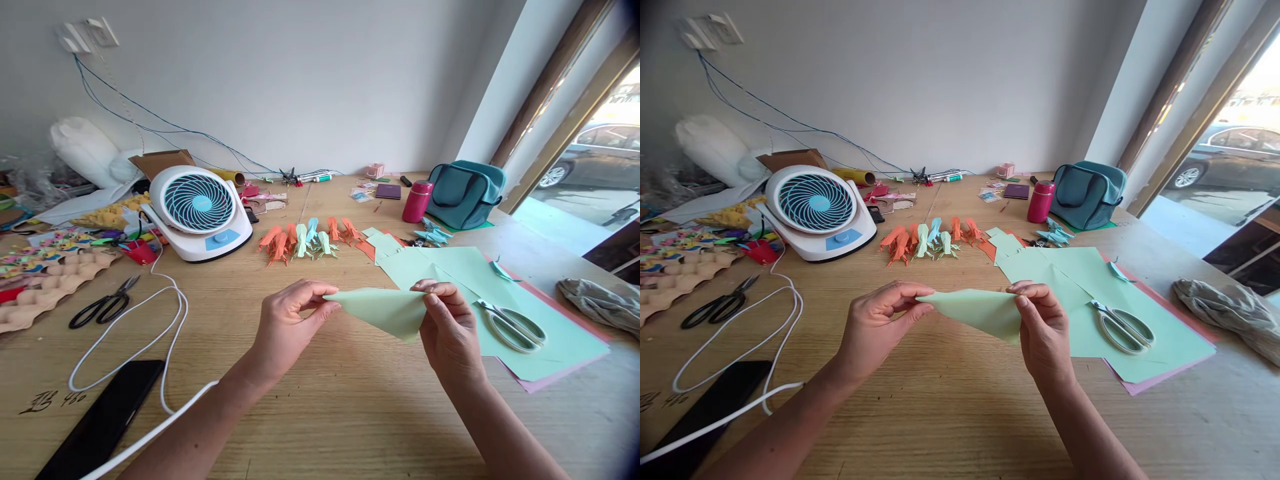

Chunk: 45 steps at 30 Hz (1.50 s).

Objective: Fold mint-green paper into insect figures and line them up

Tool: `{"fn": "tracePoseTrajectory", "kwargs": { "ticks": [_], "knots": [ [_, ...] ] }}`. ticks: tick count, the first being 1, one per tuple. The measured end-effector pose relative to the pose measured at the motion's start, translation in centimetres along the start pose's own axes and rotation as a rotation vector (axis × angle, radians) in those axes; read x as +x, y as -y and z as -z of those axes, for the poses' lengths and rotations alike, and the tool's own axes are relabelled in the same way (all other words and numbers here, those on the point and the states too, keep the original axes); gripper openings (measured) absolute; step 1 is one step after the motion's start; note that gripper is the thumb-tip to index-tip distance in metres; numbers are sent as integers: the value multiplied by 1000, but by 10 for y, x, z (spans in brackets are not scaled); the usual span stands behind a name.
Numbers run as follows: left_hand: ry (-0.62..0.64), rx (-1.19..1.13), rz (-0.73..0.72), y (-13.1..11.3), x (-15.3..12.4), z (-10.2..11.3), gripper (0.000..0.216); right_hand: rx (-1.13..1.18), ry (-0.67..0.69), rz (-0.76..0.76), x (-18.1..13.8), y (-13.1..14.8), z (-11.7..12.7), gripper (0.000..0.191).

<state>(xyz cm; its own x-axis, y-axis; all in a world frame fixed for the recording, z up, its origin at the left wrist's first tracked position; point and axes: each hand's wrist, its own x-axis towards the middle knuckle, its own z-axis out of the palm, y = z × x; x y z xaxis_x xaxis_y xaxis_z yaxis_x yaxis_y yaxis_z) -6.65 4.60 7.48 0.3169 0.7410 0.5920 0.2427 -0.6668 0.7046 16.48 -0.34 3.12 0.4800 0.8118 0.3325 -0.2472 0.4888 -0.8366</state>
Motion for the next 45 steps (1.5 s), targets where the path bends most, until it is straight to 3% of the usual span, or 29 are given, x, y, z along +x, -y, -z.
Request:
{"fn": "tracePoseTrajectory", "kwargs": {
  "ticks": [37,41,45],
  "knots": [
    [53,-2,108,-4,8,17,7,-75,111,58,-3,-1,-1,8],
    [39,45,36,-7,11,24,6,-227,146,173,-4,-1,-1,7],
    [39,231,-218,-13,13,35,7,-446,229,372,-3,1,3,5]
  ]
}}
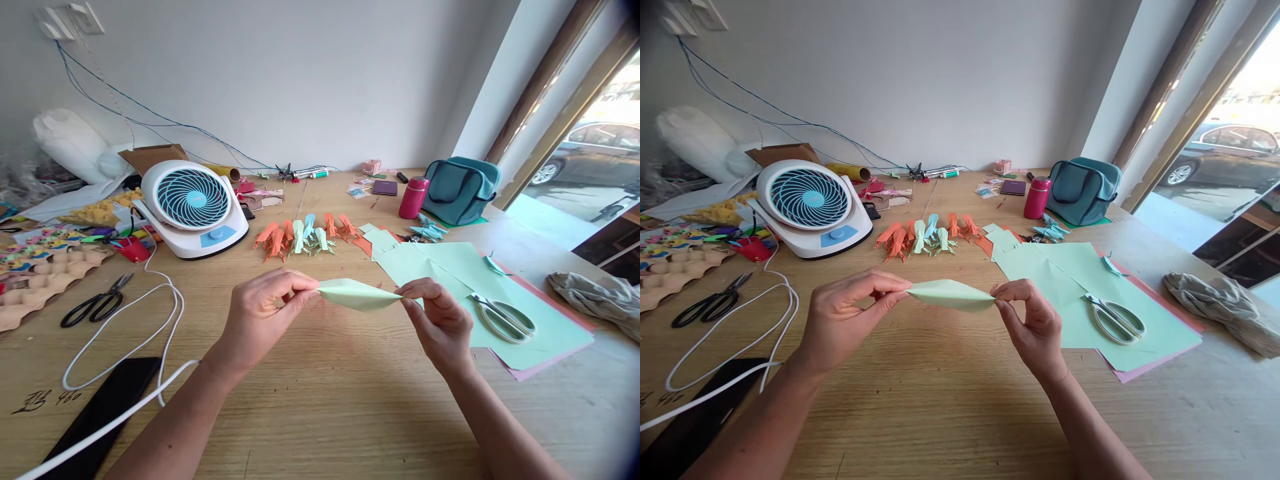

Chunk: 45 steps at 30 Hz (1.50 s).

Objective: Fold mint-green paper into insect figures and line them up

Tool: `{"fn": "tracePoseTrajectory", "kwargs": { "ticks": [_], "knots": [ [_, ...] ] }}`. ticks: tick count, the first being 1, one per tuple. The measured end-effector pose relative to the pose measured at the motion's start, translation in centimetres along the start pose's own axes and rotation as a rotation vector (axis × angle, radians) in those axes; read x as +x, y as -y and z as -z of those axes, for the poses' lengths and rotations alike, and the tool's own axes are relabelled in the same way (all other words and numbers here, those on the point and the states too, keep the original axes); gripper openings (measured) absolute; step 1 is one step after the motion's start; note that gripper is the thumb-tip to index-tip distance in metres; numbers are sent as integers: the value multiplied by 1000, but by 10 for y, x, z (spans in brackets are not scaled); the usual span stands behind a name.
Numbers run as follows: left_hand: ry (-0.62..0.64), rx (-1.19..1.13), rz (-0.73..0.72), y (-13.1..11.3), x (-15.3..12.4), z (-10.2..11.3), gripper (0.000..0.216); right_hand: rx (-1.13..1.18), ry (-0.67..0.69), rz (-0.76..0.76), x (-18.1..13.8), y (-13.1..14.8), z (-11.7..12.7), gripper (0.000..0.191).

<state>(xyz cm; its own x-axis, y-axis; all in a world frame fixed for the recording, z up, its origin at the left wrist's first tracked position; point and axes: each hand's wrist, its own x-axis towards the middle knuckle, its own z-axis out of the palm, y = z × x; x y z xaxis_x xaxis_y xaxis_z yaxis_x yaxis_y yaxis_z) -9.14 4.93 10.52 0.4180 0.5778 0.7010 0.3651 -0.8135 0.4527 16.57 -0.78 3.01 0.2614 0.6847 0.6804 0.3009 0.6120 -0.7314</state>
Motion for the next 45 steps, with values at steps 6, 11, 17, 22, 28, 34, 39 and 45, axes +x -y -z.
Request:
{"fn": "tracePoseTrajectory", "kwargs": {
  "ticks": [6,11,17,22,28,34,39,45],
  "knots": [
    [133,324,-349,-11,-29,8,21,-363,214,222,-2,-16,16,17],
    [198,432,-482,-12,-60,-2,23,-487,442,309,-9,-34,26,19],
    [152,15,-151,-14,-53,-3,18,-307,409,172,-13,-13,15,16],
    [129,-284,248,-20,-17,13,6,-86,360,-238,-33,31,1,9],
    [427,-319,475,19,6,-16,15,-185,366,-411,-82,54,-9,9],
    [614,-191,558,57,-15,-79,14,-423,534,-349,-108,42,-7,18],
    [655,-80,493,62,-24,-108,11,-543,629,-343,-112,38,-7,22],
    [623,25,387,62,-29,-119,2,-655,676,-180,-115,34,-9,15]
  ]
}}
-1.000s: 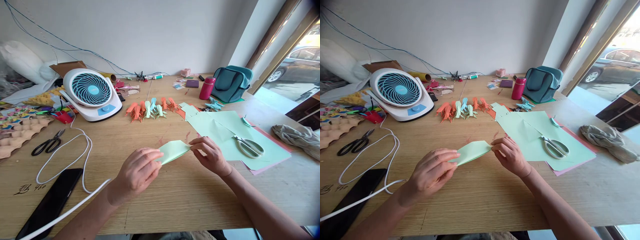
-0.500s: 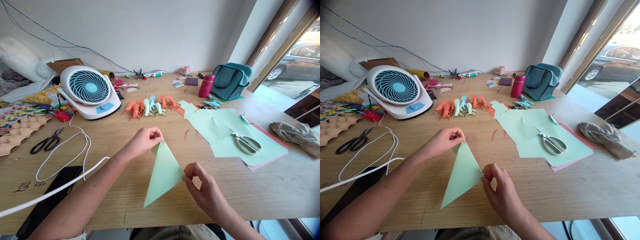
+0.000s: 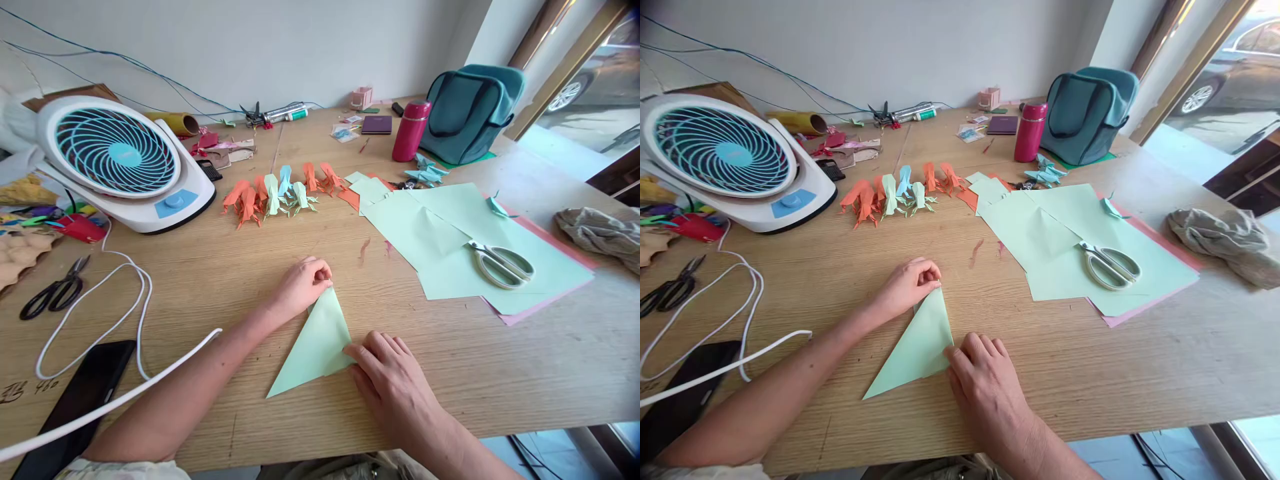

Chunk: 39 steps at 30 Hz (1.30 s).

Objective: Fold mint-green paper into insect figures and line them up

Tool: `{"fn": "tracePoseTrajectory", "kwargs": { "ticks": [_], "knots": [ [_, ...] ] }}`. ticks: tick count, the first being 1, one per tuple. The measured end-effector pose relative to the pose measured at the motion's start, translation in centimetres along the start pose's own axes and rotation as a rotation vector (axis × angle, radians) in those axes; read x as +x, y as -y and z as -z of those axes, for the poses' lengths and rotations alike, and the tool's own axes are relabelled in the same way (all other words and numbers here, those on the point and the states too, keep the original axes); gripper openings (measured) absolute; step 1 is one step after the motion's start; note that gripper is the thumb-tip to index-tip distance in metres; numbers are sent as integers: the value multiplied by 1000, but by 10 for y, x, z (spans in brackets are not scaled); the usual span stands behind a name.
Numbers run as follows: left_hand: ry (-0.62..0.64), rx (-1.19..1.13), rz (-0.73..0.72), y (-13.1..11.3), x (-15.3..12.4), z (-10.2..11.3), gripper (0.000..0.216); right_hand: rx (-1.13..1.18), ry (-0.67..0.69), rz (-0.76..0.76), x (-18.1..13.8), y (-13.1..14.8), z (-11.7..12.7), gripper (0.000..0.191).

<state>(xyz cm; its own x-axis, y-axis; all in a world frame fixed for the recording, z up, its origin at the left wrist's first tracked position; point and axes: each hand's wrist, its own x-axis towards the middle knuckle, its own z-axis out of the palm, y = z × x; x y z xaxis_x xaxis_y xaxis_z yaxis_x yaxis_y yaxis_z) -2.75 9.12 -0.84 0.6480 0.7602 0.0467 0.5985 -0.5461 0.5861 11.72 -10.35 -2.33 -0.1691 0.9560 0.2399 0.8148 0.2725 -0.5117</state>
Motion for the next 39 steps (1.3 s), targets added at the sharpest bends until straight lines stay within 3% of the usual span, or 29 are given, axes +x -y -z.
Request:
{"fn": "tracePoseTrajectory", "kwargs": {
  "ticks": [2,7,13,26,32,39],
  "knots": [
    [-53,67,-40,-7,-8,2,11,13,-36,60,0,-2,-1,17],
    [-163,385,-294,-33,-52,-1,21,15,-50,155,-3,-5,-3,21],
    [-115,495,-366,-31,-89,-25,41,-68,7,211,-7,-9,-8,24],
    [27,471,-298,-16,-91,-34,60,-126,45,240,-9,-11,-8,30],
    [105,436,-274,-15,-91,-32,69,-82,42,303,-12,-12,8,30],
    [139,400,-252,-16,-91,-31,71,-18,51,283,-40,-26,26,28]
  ]
}}
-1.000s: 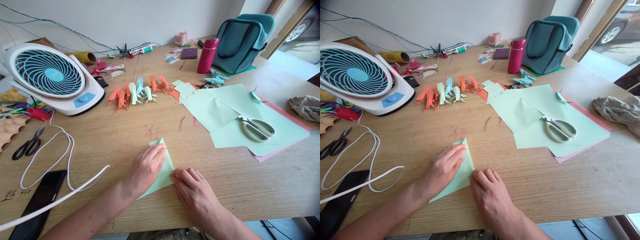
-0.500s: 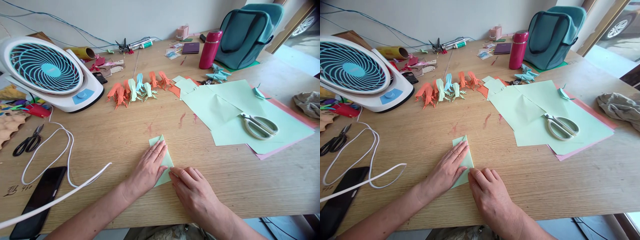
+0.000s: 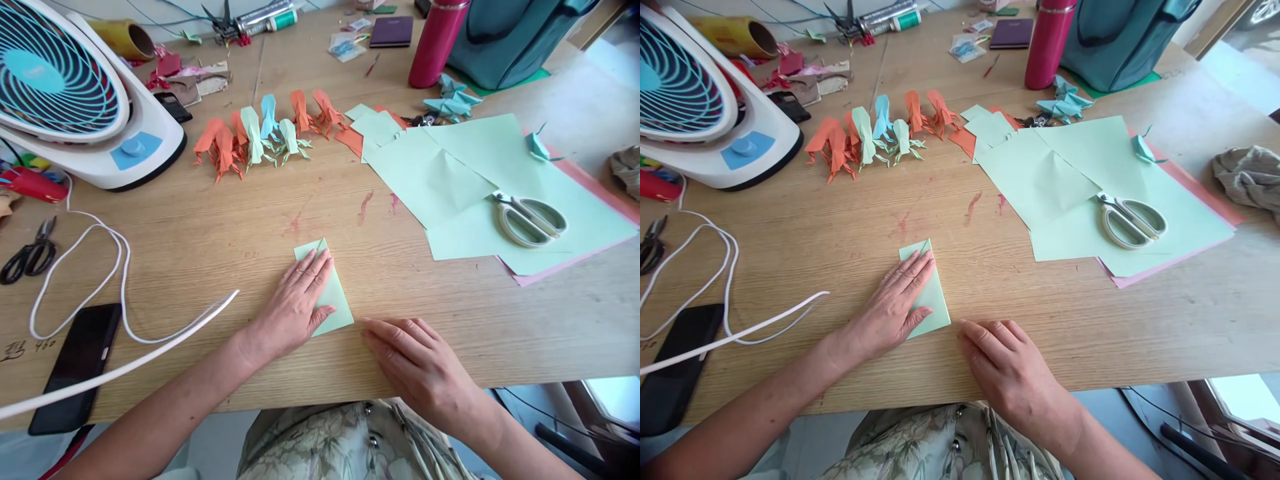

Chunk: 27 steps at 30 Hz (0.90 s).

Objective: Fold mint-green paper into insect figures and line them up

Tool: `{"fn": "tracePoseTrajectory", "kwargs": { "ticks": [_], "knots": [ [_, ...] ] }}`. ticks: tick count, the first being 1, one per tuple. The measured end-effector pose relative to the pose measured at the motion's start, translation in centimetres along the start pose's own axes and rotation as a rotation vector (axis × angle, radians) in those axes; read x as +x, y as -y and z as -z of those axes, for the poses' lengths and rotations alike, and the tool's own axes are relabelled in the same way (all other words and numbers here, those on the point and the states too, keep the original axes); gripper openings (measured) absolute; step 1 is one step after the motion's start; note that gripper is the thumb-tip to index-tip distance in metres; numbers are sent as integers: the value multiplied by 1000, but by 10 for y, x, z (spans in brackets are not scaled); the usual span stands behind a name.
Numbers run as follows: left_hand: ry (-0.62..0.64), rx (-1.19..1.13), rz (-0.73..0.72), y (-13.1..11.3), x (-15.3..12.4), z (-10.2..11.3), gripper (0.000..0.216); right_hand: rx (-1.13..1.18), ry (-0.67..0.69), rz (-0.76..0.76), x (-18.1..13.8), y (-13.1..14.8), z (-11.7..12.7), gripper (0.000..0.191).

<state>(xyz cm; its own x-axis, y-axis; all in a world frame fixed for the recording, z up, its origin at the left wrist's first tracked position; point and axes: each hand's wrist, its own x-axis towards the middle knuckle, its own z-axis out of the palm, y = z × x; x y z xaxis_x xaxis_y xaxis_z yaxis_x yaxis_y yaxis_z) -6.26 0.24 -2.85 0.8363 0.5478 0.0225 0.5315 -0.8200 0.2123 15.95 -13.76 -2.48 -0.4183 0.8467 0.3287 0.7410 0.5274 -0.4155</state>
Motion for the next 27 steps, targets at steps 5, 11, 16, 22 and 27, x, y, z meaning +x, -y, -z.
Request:
{"fn": "tracePoseTrajectory", "kwargs": {
  "ticks": [5,11,16,22,27],
  "knots": [
    [9,10,2,0,0,-1,72,-30,18,-14,-3,0,0,35],
    [4,35,3,-1,1,-1,71,-214,154,-36,12,4,-6,48],
    [7,28,6,-2,1,0,71,-228,131,-50,17,5,-7,36],
    [7,35,8,-3,1,0,74,-229,88,-41,19,4,-7,33],
    [26,56,11,-4,0,0,71,-220,76,-37,18,2,-8,34]
  ]
}}
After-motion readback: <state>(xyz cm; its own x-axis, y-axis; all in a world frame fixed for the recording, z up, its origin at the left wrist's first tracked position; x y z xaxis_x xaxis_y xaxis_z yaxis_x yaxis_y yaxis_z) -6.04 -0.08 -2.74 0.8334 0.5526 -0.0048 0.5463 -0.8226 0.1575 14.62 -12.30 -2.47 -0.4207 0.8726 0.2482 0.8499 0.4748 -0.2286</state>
